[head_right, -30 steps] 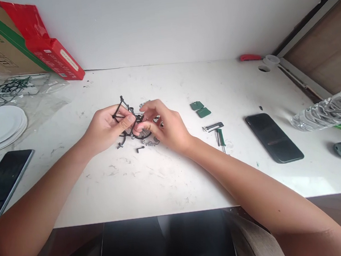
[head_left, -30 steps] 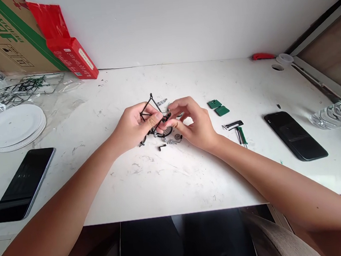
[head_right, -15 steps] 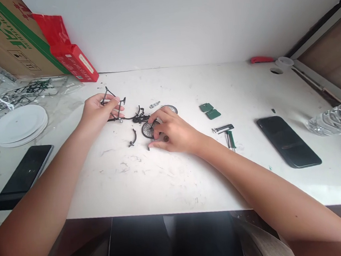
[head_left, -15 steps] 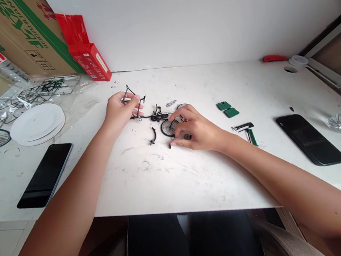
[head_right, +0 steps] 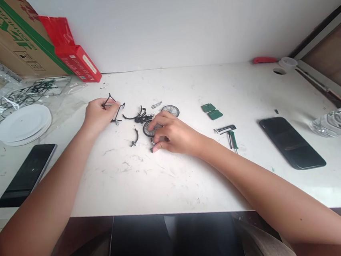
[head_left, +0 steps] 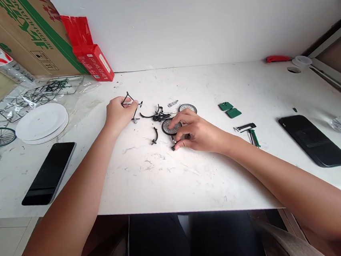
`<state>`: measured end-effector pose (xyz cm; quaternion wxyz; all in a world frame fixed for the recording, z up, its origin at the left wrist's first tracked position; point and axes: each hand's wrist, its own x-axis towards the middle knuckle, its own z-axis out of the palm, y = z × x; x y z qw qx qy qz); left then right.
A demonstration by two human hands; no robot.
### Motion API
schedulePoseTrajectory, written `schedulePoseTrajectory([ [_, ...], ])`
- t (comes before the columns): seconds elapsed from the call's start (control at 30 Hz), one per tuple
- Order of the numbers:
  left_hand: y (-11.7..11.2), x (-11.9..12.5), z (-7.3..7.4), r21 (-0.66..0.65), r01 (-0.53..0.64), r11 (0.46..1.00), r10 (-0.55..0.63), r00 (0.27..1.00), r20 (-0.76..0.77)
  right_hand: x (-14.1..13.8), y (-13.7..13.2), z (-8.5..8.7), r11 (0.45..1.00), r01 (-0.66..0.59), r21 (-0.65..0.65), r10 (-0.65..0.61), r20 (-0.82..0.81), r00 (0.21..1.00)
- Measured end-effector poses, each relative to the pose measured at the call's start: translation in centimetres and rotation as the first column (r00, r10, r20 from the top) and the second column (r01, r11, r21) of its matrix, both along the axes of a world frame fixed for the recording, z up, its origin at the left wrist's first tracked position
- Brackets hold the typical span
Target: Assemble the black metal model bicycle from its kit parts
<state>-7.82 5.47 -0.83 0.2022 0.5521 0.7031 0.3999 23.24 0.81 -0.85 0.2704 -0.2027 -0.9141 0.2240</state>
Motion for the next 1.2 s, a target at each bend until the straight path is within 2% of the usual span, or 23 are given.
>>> schedulePoseTrajectory([
  [0.07, 0.0, 0.3, -0.2, 0.021, -0.034, 0.999, 0.035, 0.998, -0.051, 0.0, 0.0, 0.1, 1.0, -0.006, 0.014, 0.006, 0.001, 1.0],
  [0.2, 0.1, 0.8, -0.8, 0.048, 0.004, 0.999, -0.002, 0.998, -0.061, -0.1, 0.0, 0.3, 1.0, 0.011, 0.001, -0.011, -0.023, 1.0],
  [0.33, 0.1, 0.9, -1.2, 0.049, -0.034, 0.998, 0.039, 0.993, -0.115, 0.0, 0.3, 0.2, 1.0, 0.021, -0.023, -0.022, -0.055, 0.998],
  [0.47, 0.1, 1.1, -1.3, 0.038, -0.062, 0.997, 0.065, 0.994, -0.092, -0.1, 0.3, 0.1, 0.996, 0.055, -0.076, -0.063, -0.104, 0.993],
  [0.57, 0.1, 1.2, -1.2, 0.111, -0.079, 0.991, 0.087, 0.994, -0.072, -0.3, 0.0, 0.2, 0.991, 0.128, -0.049, -0.134, -0.161, 0.978],
  [0.7, -0.5, 1.7, -0.4, 0.282, -0.053, 0.958, 0.081, 0.993, -0.087, -0.7, -0.8, 0.6, 0.977, 0.213, -0.007, -0.21, -0.21, 0.955],
  [0.8, -1.6, 2.8, 0.6, 0.396, 0.042, 0.917, -0.022, 0.998, -0.057, -1.0, -1.3, 0.7, 0.963, 0.269, 0.009, -0.259, -0.243, 0.935],
  [0.9, -3.2, 4.5, 1.6, 0.474, 0.21, 0.855, -0.217, 0.975, -0.04, -1.3, -1.6, 0.7, 0.95, 0.312, -0.014, -0.301, -0.31, 0.902],
  [1.0, -4.9, 6.1, 2.1, 0.411, 0.373, 0.832, -0.413, 0.911, 0.008, -1.7, -1.8, 0.4, 0.937, 0.336, -0.094, -0.347, -0.348, 0.871],
  [1.1, -5.9, 7.0, 2.2, 0.309, 0.508, 0.804, -0.567, 0.811, 0.142, -1.9, -1.8, 0.0, 0.925, 0.345, -0.16, -0.38, -0.354, 0.854],
  [1.2, -6.3, 7.3, 2.1, 0.225, 0.596, 0.771, -0.637, 0.722, 0.268, -1.9, -1.6, -0.3, 0.919, 0.35, -0.182, -0.394, -0.385, 0.835],
])
